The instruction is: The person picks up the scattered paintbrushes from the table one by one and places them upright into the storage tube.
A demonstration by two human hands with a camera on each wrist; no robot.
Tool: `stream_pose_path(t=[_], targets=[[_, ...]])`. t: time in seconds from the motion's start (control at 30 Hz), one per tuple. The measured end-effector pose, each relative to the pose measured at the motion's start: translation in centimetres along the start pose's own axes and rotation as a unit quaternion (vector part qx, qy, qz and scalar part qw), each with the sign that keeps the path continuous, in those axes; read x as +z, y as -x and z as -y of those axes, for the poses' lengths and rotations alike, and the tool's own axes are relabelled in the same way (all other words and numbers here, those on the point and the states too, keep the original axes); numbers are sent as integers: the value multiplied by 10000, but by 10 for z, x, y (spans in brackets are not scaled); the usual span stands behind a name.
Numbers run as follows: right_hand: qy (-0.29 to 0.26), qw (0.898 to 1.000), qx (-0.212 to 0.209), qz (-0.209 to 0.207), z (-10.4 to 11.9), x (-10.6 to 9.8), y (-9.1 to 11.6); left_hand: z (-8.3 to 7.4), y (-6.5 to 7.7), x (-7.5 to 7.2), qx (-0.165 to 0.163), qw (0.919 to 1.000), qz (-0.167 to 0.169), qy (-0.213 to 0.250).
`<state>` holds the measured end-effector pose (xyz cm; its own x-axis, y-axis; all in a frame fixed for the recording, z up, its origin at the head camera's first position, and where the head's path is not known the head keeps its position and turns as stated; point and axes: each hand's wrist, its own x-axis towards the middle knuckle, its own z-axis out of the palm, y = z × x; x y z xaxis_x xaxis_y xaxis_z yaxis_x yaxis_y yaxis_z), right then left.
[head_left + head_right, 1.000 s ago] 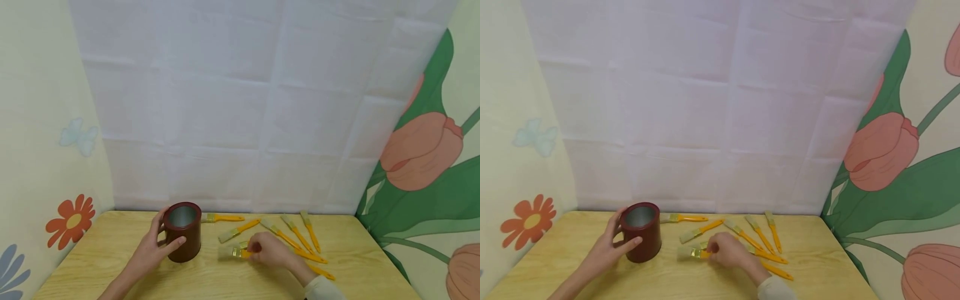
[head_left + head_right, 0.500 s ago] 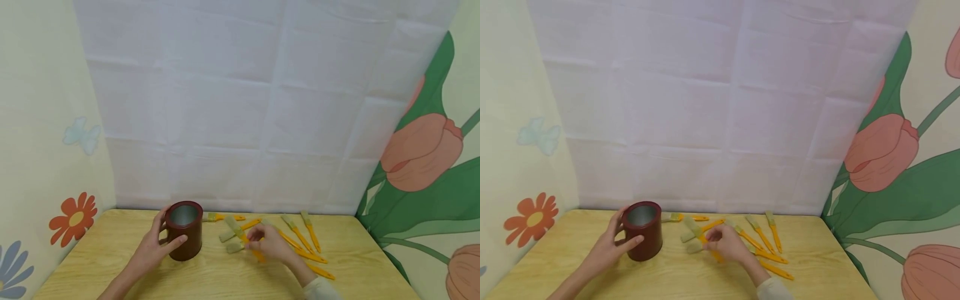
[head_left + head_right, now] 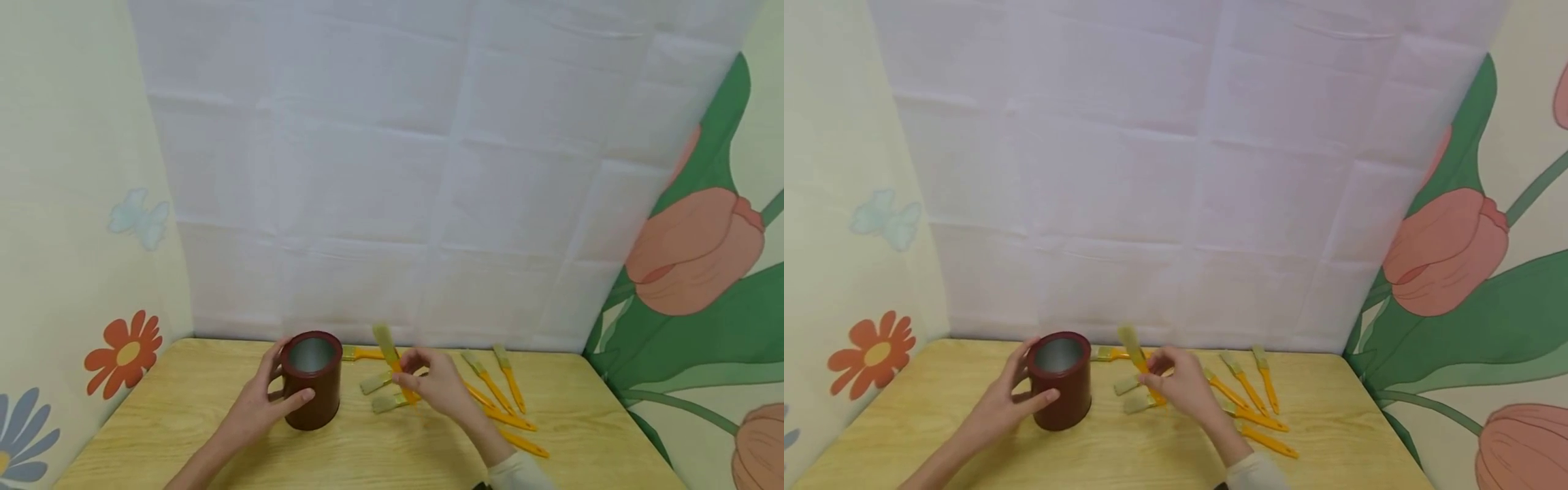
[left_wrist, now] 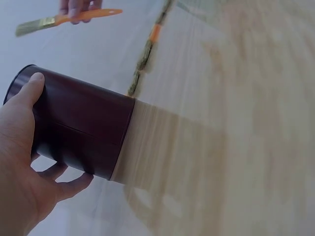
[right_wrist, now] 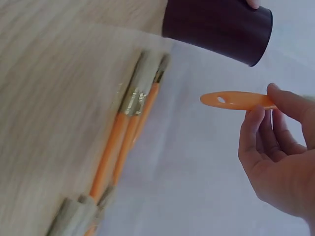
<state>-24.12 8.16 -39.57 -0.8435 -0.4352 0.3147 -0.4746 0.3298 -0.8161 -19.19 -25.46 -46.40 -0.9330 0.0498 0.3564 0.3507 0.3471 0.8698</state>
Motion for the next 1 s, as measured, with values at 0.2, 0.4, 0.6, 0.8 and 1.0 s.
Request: stream_pose_path(t=[0.2, 0.4, 0.6, 0.8, 1.0], targets=[[-99, 9979, -447, -469, 25, 12, -8, -6, 3, 5, -82, 9998, 35, 198], [-477, 9927, -968, -544, 50, 22, -21, -10, 5, 10, -129, 9994, 86, 317], [-654, 9892, -1190, -556, 79, 33, -28, -13, 4, 14, -324, 9987, 163, 349], [-894, 9837, -1401, -682, 89, 45, -42, -14, 5, 16, -368, 9990, 97, 253], [-1105, 9824, -1412, -514, 78, 64, -55, -13, 4, 16, -442, 9987, 123, 237]])
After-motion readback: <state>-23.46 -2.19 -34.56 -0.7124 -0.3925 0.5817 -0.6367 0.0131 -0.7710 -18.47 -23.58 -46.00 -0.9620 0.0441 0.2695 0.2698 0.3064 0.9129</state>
